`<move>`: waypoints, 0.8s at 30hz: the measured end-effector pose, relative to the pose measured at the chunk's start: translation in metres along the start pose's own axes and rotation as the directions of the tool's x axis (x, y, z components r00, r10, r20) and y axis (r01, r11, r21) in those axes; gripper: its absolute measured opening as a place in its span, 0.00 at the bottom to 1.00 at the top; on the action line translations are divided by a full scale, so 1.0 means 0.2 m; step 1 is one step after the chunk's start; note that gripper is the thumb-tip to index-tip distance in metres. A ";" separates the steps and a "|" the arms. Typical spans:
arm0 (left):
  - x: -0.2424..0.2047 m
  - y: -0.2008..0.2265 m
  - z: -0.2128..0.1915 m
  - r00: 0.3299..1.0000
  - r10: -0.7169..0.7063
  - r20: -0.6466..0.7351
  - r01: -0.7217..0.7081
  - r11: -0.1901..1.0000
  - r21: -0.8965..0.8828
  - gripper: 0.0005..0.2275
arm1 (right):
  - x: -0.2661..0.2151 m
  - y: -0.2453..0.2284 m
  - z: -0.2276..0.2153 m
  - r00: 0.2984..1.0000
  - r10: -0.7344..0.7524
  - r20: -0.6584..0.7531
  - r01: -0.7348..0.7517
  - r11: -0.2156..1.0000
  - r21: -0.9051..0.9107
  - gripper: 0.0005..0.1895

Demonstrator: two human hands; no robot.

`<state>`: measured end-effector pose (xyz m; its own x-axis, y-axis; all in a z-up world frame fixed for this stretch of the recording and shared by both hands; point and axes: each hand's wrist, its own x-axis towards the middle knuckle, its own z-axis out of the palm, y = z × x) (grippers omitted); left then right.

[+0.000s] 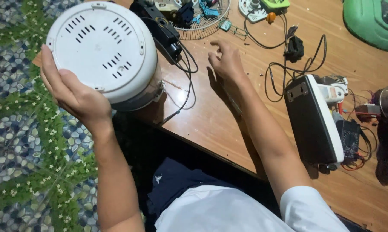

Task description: Reassembling a small kitchen appliance by fastening the base plate with a screwdriver and checking internal components.

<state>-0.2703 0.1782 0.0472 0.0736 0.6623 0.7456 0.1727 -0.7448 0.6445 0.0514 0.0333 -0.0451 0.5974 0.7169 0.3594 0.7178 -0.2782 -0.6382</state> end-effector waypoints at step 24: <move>-0.03 0.03 -0.06 0.998 -0.063 0.008 0.064 0.997 -0.050 0.19 | 0.13 0.08 0.17 0.936 -0.346 0.071 0.351 0.894 -0.278 0.15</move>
<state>-0.2807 0.1687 0.0477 0.0703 0.7088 0.7019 0.1275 -0.7042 0.6984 0.0657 0.0693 -0.0694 0.2857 0.8121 0.5087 0.9510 -0.1750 -0.2548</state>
